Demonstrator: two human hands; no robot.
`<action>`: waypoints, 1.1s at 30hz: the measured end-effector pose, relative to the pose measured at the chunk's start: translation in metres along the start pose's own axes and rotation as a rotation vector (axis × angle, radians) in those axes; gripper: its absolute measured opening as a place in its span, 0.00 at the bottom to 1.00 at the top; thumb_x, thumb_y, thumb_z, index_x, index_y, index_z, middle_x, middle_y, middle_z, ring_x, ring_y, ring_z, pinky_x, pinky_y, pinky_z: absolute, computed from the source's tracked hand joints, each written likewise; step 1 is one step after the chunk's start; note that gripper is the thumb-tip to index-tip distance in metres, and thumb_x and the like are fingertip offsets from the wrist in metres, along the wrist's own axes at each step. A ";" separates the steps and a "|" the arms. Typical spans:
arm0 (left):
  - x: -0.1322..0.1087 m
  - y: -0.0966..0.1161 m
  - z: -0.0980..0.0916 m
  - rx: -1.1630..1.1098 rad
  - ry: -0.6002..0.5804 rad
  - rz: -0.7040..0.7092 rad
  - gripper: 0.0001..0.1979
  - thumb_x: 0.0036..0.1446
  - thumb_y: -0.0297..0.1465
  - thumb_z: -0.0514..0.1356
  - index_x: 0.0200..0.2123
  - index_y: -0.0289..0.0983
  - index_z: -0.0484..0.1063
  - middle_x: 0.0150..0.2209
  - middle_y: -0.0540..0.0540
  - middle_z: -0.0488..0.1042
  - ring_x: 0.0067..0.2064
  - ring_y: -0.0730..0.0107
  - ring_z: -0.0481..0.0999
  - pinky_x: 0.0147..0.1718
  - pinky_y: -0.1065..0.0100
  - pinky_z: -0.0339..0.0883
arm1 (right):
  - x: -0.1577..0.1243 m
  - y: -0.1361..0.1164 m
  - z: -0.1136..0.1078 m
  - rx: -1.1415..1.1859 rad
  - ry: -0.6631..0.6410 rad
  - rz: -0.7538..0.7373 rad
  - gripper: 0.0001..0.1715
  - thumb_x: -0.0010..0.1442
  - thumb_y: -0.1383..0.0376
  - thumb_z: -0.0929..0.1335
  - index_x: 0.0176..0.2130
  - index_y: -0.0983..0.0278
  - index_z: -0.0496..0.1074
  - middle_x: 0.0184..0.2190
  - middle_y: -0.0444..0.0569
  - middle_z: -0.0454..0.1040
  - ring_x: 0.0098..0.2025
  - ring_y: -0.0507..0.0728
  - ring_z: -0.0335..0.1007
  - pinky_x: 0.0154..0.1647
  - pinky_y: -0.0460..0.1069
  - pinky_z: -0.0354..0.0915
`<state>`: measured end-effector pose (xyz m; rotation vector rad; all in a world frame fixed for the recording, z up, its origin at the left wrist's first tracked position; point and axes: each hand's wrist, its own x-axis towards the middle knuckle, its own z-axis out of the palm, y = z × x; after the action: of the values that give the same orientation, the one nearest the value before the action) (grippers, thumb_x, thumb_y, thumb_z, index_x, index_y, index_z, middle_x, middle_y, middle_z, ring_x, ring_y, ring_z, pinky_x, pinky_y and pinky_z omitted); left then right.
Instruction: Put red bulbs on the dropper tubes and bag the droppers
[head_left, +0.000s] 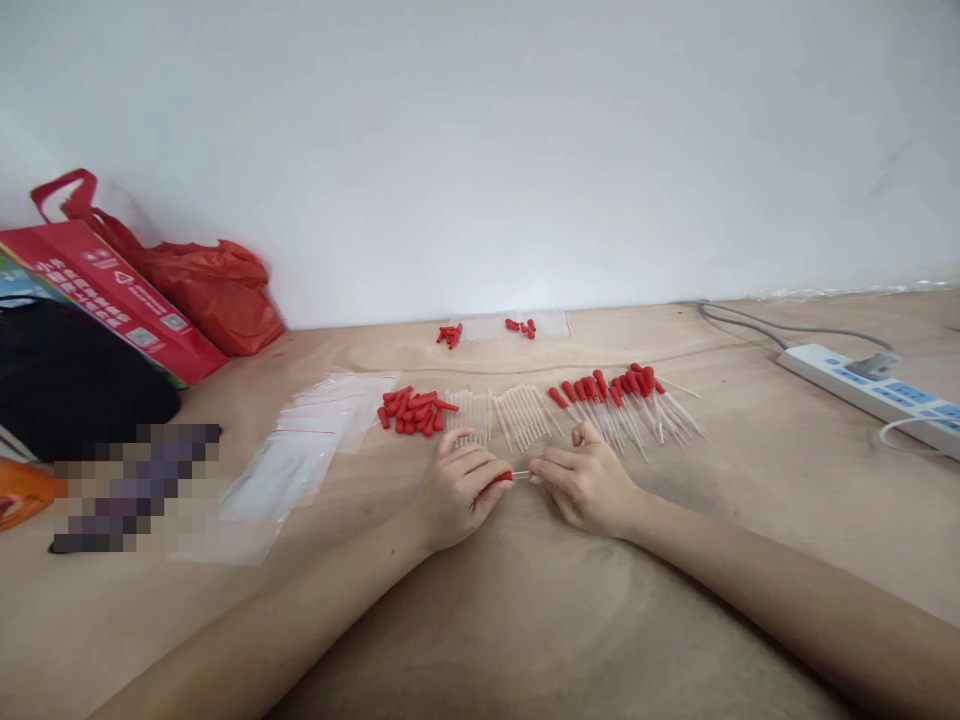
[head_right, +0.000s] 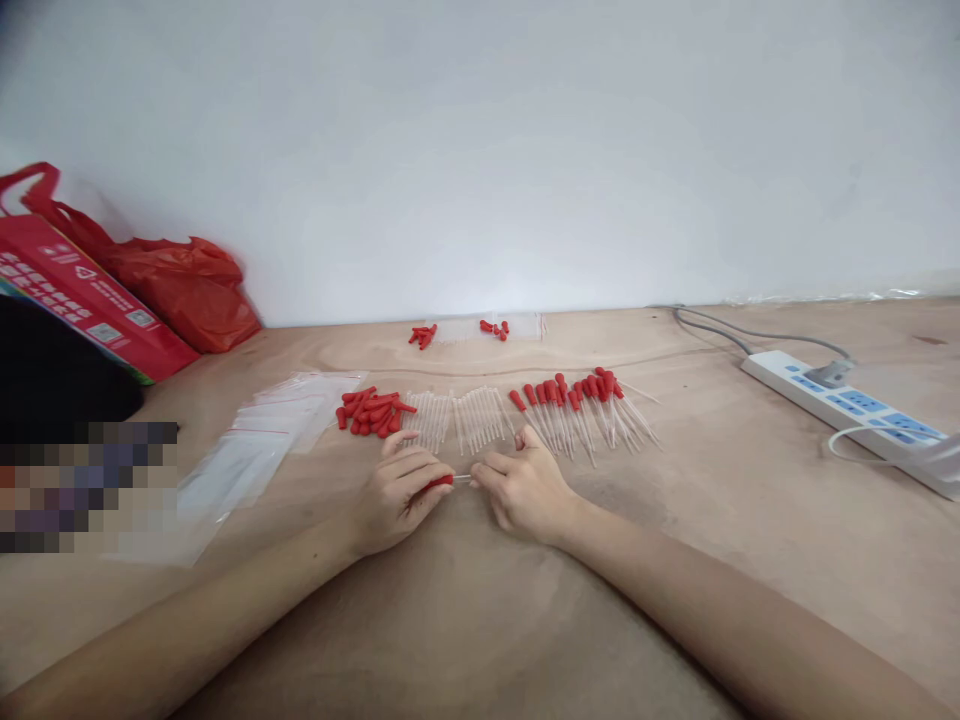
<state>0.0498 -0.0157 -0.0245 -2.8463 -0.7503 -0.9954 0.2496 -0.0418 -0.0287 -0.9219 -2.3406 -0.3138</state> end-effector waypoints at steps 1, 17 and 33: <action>0.000 0.000 0.000 0.004 -0.007 0.001 0.07 0.57 0.29 0.52 0.31 0.37 0.69 0.27 0.51 0.74 0.30 0.73 0.71 0.48 0.60 0.52 | 0.000 0.000 0.000 0.005 -0.012 0.008 0.14 0.57 0.70 0.58 0.27 0.66 0.70 0.20 0.42 0.67 0.20 0.48 0.51 0.33 0.51 0.44; 0.006 -0.023 -0.010 0.166 0.108 -0.182 0.16 0.50 0.39 0.58 0.42 0.38 0.69 0.40 0.44 0.72 0.43 0.61 0.68 0.46 0.58 0.54 | 0.010 0.043 -0.027 0.009 -0.160 0.454 0.14 0.58 0.66 0.58 0.35 0.66 0.71 0.31 0.51 0.70 0.31 0.53 0.63 0.32 0.47 0.54; 0.001 -0.059 -0.010 0.427 0.152 -0.399 0.06 0.51 0.32 0.57 0.33 0.42 0.72 0.39 0.45 0.71 0.45 0.56 0.65 0.46 0.52 0.51 | -0.008 0.100 -0.040 -0.216 -0.464 1.055 0.18 0.52 0.66 0.62 0.43 0.71 0.64 0.34 0.59 0.71 0.37 0.61 0.68 0.28 0.48 0.56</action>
<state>0.0181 0.0348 -0.0236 -2.2792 -1.3582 -0.9324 0.3402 0.0102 -0.0015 -2.3457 -1.8390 0.1088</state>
